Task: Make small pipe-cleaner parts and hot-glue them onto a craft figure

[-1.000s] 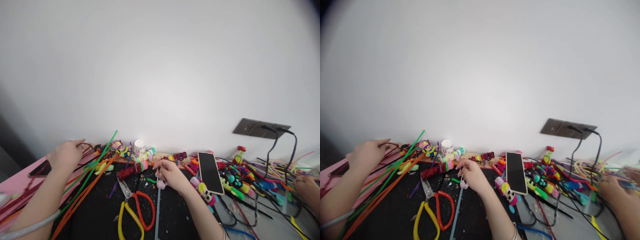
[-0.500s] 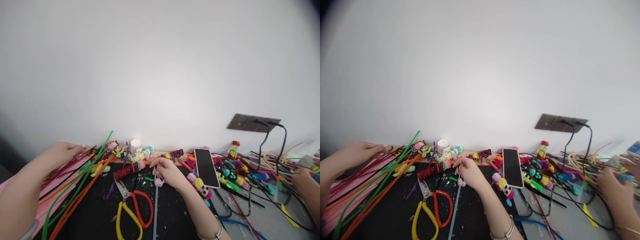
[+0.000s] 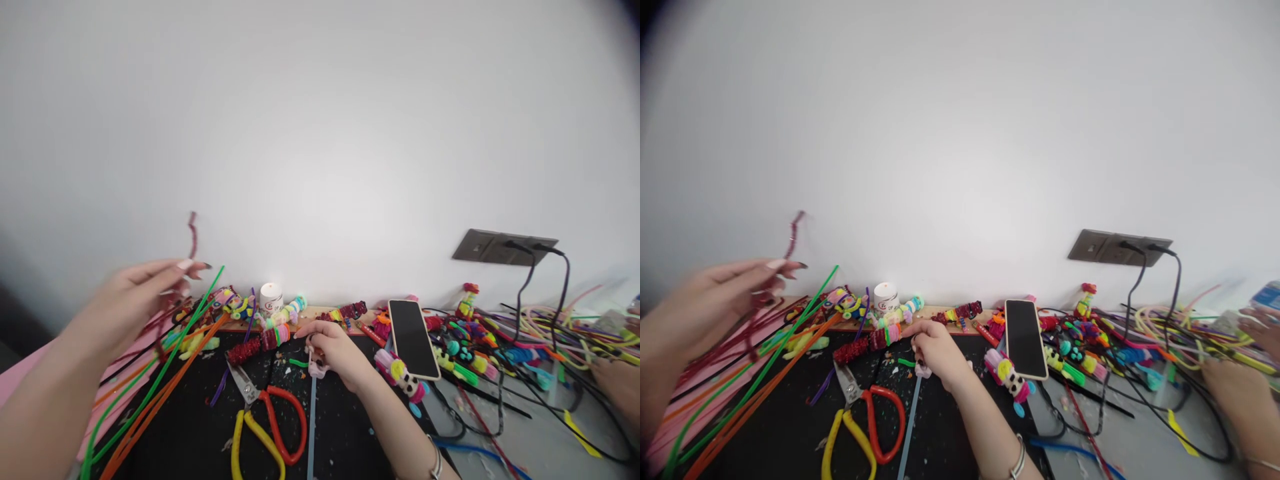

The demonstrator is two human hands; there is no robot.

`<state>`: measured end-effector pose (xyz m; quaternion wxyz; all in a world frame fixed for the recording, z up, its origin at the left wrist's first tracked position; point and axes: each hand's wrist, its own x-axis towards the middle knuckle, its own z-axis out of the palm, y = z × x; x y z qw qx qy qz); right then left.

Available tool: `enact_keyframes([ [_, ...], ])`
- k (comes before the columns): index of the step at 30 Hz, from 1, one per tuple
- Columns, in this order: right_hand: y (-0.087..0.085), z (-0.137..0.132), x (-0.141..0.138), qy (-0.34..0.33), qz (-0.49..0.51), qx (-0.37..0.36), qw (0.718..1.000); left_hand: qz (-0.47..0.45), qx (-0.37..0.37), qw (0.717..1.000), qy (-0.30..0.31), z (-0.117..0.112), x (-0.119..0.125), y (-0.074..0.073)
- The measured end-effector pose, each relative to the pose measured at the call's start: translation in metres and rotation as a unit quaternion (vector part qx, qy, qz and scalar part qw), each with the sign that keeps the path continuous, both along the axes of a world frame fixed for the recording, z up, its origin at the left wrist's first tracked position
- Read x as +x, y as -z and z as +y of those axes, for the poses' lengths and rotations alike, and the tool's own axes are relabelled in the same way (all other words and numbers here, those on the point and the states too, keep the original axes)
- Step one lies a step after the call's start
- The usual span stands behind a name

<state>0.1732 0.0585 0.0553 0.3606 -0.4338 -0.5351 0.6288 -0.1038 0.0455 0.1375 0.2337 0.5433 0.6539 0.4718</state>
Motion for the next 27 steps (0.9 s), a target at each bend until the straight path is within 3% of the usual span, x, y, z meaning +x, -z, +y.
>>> enact_keyframes([
  [2, -0.006, -0.006, -0.001, -0.038, 0.044, -0.028, 0.998, -0.059, -0.04, 0.986, 0.151, -0.001, 0.014, 0.002],
  [4, -0.012, -0.011, -0.002, -0.088, 0.111, -0.066, 0.988, -0.022, -0.098, 0.95, 0.295, -0.004, 0.032, 0.004],
  [7, -0.015, -0.013, -0.002, -0.111, 0.187, -0.099, 0.971, 0.007, -0.208, 0.841, 0.5, -0.012, 0.061, 0.009],
  [10, -0.011, -0.009, 0.0, -0.078, 0.204, -0.089, 0.972, -0.038, -0.281, 0.757, 0.589, -0.018, 0.082, 0.016],
  [12, -0.007, -0.005, 0.002, -0.065, 0.22, -0.079, 0.97, -0.06, -0.313, 0.728, 0.607, -0.019, 0.089, 0.022],
  [14, -0.005, -0.003, 0.003, -0.063, 0.24, -0.076, 0.966, -0.07, -0.317, 0.729, 0.603, -0.018, 0.092, 0.025],
  [20, -0.007, -0.002, 0.006, -0.081, 0.264, -0.062, 0.959, -0.067, -0.288, 0.769, 0.567, -0.013, 0.093, 0.029],
  [23, -0.005, 0.0, 0.007, -0.055, 0.262, -0.048, 0.962, -0.076, -0.272, 0.806, 0.521, -0.009, 0.098, 0.036],
  [27, 0.001, 0.006, 0.008, 0.008, 0.271, -0.026, 0.962, -0.102, -0.215, 0.876, 0.42, -0.001, 0.106, 0.048],
])
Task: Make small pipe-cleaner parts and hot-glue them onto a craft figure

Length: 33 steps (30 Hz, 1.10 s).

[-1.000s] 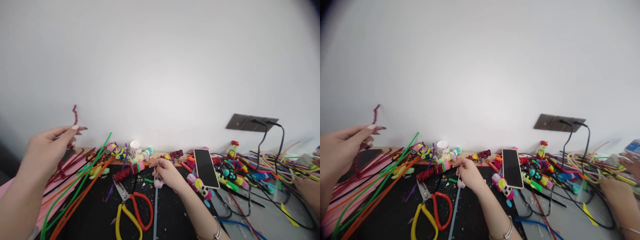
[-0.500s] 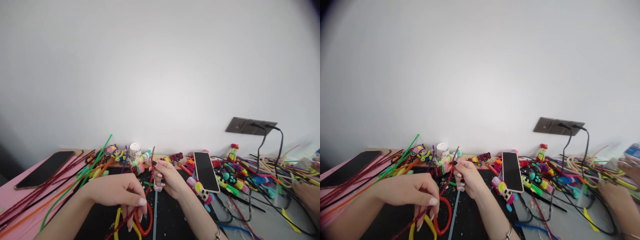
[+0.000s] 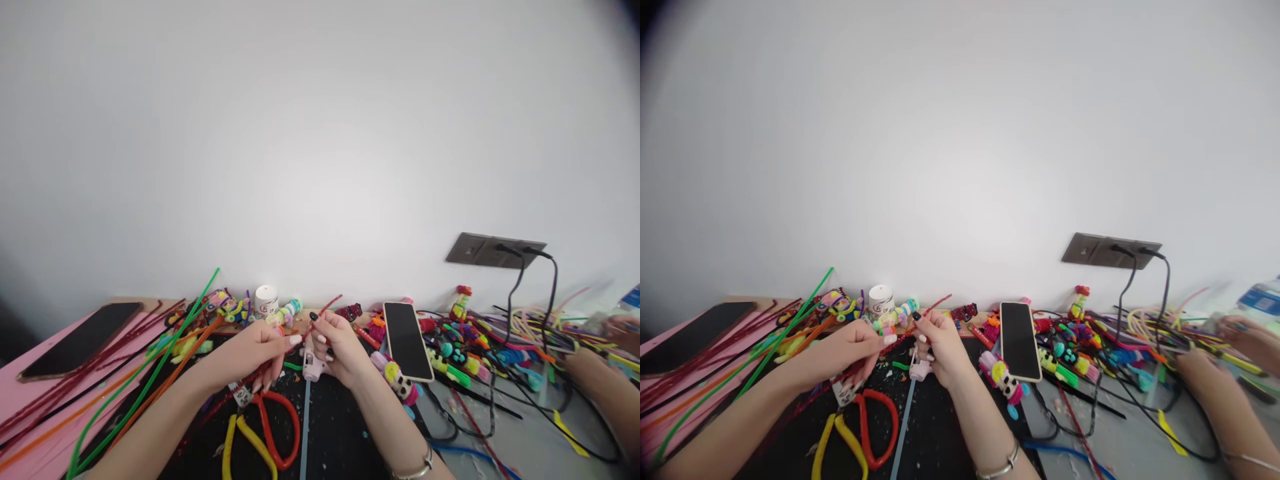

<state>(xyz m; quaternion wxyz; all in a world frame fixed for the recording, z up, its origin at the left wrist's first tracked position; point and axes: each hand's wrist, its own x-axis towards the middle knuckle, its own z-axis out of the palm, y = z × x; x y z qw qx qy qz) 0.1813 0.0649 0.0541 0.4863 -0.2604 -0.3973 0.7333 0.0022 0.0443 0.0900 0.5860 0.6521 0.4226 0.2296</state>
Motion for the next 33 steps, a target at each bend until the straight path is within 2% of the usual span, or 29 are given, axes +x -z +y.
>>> enact_keyframes([
  [3, 0.003, 0.003, 0.0, 0.038, 0.009, 0.005, 0.999, 0.01, 0.031, 0.997, -0.073, 0.003, 0.003, 0.005],
  [6, 0.002, 0.004, -0.001, 0.069, 0.018, 0.009, 0.997, 0.026, 0.073, 0.993, -0.089, 0.004, 0.004, 0.007],
  [11, -0.001, 0.006, 0.001, 0.114, 0.03, 0.013, 0.993, 0.038, 0.096, 0.993, -0.056, 0.004, 0.001, 0.007],
  [17, 0.0, 0.012, 0.011, 0.177, 0.048, 0.011, 0.983, 0.073, 0.106, 0.992, -0.005, 0.004, -0.011, -0.002],
  [23, -0.001, 0.017, 0.02, 0.228, 0.053, 0.011, 0.972, 0.089, 0.089, 0.992, 0.01, 0.007, -0.028, -0.005],
  [26, -0.002, 0.021, 0.028, 0.249, 0.05, 0.011, 0.967, 0.074, 0.072, 0.995, -0.008, 0.01, -0.039, -0.005],
  [29, -0.002, 0.02, 0.03, 0.204, 0.023, -0.016, 0.979, 0.058, 0.083, 0.994, -0.03, 0.011, -0.047, -0.008],
  [33, -0.001, 0.007, 0.015, 0.043, -0.037, -0.068, 0.996, 0.029, 0.085, 0.996, -0.008, 0.007, -0.043, -0.01],
])
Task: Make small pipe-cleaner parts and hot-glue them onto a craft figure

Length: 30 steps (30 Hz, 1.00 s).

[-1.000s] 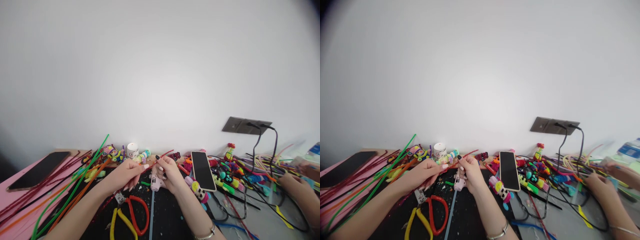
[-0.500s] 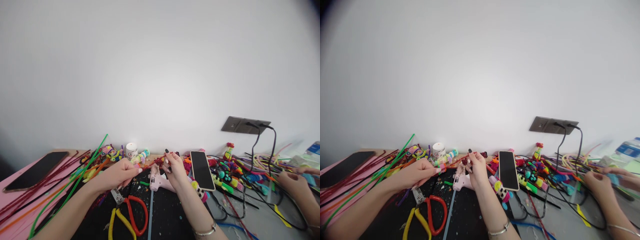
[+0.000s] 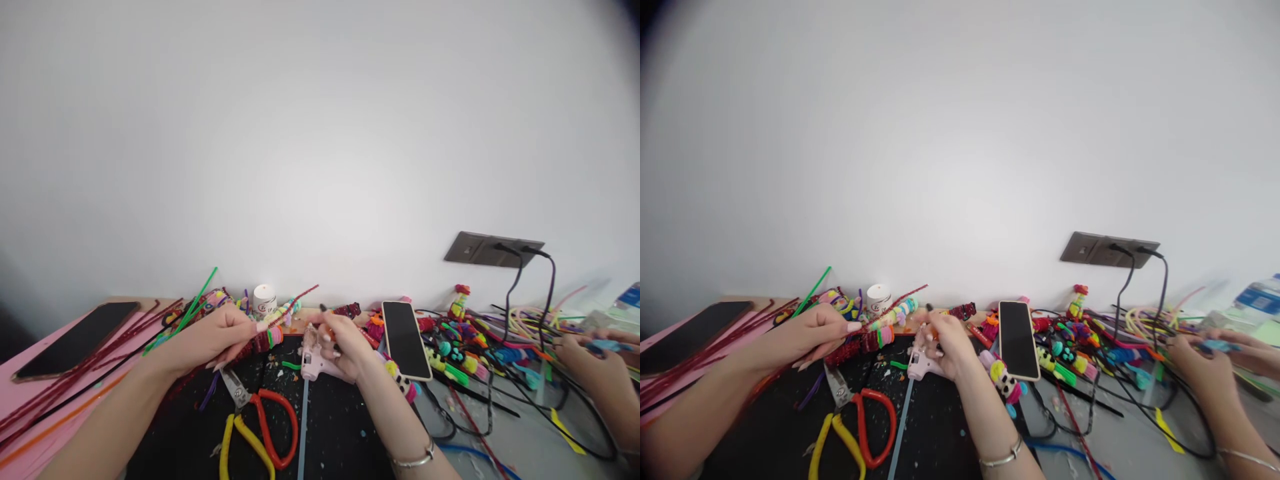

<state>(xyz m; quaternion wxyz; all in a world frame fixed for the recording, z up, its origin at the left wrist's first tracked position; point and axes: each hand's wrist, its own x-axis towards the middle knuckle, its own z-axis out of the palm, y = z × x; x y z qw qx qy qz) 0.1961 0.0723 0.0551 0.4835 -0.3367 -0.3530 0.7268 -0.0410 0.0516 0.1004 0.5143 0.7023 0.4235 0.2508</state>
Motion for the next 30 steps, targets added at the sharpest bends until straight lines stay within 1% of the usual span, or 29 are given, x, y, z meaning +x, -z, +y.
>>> enact_keyframes([
  [2, 0.001, -0.006, -0.01, -0.064, -0.004, -0.008, 0.998, -0.003, -0.018, 0.999, 0.043, -0.004, 0.009, 0.001],
  [3, 0.001, -0.009, -0.013, -0.077, 0.0, -0.004, 0.997, 0.005, -0.039, 0.997, 0.071, -0.006, 0.014, 0.001],
  [4, 0.001, -0.01, -0.016, -0.08, 0.006, 0.003, 0.997, 0.013, -0.059, 0.993, 0.098, -0.007, 0.018, 0.002],
  [6, 0.001, -0.009, -0.017, -0.065, 0.014, 0.018, 0.998, 0.027, -0.107, 0.981, 0.162, -0.009, 0.025, 0.004],
  [9, 0.001, -0.004, -0.011, -0.031, 0.017, 0.034, 0.999, 0.023, -0.138, 0.973, 0.182, -0.009, 0.024, 0.004],
  [11, 0.0, -0.001, -0.006, -0.01, 0.02, 0.043, 0.999, 0.02, -0.156, 0.971, 0.182, -0.008, 0.016, 0.001],
  [12, 0.0, 0.001, -0.005, -0.002, 0.022, 0.046, 0.999, 0.011, -0.163, 0.972, 0.168, -0.008, 0.011, -0.002],
  [13, 0.0, 0.001, -0.004, 0.002, 0.023, 0.048, 0.999, 0.017, -0.174, 0.969, 0.175, -0.007, 0.006, -0.004],
  [14, 0.0, 0.001, -0.004, 0.001, 0.023, 0.048, 0.999, 0.016, -0.169, 0.973, 0.157, -0.007, 0.002, -0.007],
  [16, 0.001, -0.001, -0.008, -0.016, 0.013, 0.046, 0.999, 0.012, -0.121, 0.988, 0.097, -0.007, -0.002, -0.01],
  [17, 0.002, -0.004, -0.012, -0.032, 0.005, 0.044, 0.999, 0.007, -0.094, 0.994, 0.062, -0.007, -0.001, -0.01],
  [19, 0.003, -0.011, -0.022, -0.066, -0.014, 0.04, 0.997, -0.01, -0.081, 0.996, 0.032, -0.009, 0.006, -0.007],
  [21, 0.002, -0.02, -0.032, -0.085, -0.028, 0.041, 0.995, -0.023, -0.081, 0.996, 0.037, -0.012, 0.018, -0.003],
  [23, -0.001, -0.026, -0.04, -0.099, -0.039, 0.047, 0.993, -0.024, -0.103, 0.992, 0.066, -0.016, 0.029, 0.001],
  [24, -0.002, -0.028, -0.041, -0.101, -0.06, 0.055, 0.992, -0.017, -0.113, 0.99, 0.08, -0.017, 0.032, 0.002],
  [26, -0.004, -0.029, -0.041, -0.076, -0.089, 0.06, 0.991, -0.002, -0.121, 0.989, 0.083, -0.019, 0.032, 0.002],
  [28, -0.003, -0.026, -0.038, -0.047, -0.104, 0.053, 0.992, 0.01, -0.109, 0.992, 0.06, -0.018, 0.026, 0.0],
  [30, 0.0, -0.023, -0.034, -0.039, -0.104, 0.042, 0.993, 0.016, -0.07, 0.997, 0.02, -0.014, 0.017, -0.002],
])
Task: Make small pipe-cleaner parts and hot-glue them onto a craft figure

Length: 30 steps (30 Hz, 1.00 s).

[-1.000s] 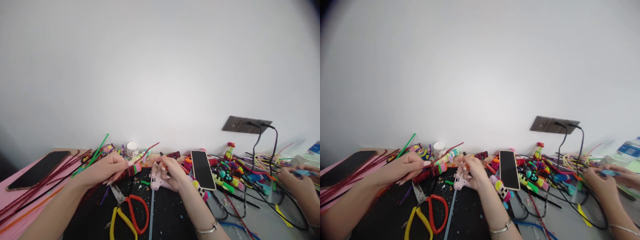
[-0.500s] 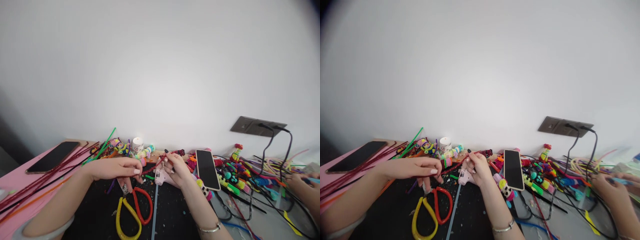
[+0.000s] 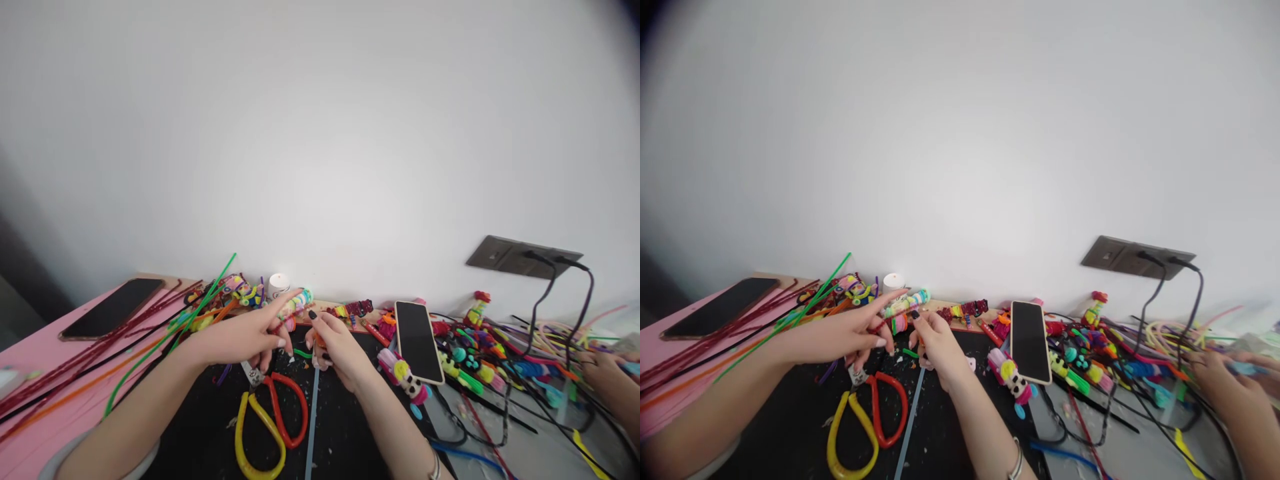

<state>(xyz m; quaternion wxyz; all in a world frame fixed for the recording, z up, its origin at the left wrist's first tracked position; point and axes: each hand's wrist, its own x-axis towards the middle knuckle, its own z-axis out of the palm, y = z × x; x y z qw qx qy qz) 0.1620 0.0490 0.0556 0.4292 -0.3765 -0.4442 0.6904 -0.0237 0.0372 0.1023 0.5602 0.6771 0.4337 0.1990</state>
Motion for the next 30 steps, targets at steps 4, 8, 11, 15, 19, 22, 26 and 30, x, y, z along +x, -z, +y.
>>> enact_keyframes([
  [4, 0.001, 0.004, 0.005, -0.02, 0.016, -0.018, 1.0, 0.041, 0.072, 0.995, -0.059, 0.01, -0.011, 0.002],
  [8, -0.001, 0.004, 0.006, -0.056, 0.023, -0.032, 0.998, 0.079, 0.137, 0.986, -0.06, 0.016, -0.008, 0.008],
  [11, -0.001, 0.004, 0.005, -0.047, 0.018, -0.023, 0.998, 0.097, 0.157, 0.981, -0.051, 0.017, -0.003, 0.011],
  [15, 0.003, 0.004, 0.0, 0.023, -0.009, 0.035, 0.999, 0.086, 0.145, 0.985, -0.03, 0.016, 0.007, 0.015],
  [19, 0.008, 0.004, -0.004, 0.072, -0.015, 0.087, 0.994, 0.02, 0.126, 0.99, -0.062, 0.016, 0.021, 0.021],
  [22, 0.009, 0.004, -0.005, 0.096, -0.017, 0.094, 0.991, -0.047, 0.064, 0.988, -0.135, 0.017, 0.029, 0.026],
  [26, 0.004, 0.002, 0.001, 0.046, -0.02, 0.13, 0.99, -0.077, 0.044, 0.979, -0.182, 0.015, 0.032, 0.032],
  [30, 0.002, -0.001, 0.026, 0.1, -0.232, 0.237, 0.938, -0.081, 0.053, 0.97, -0.225, 0.007, 0.026, 0.041],
])
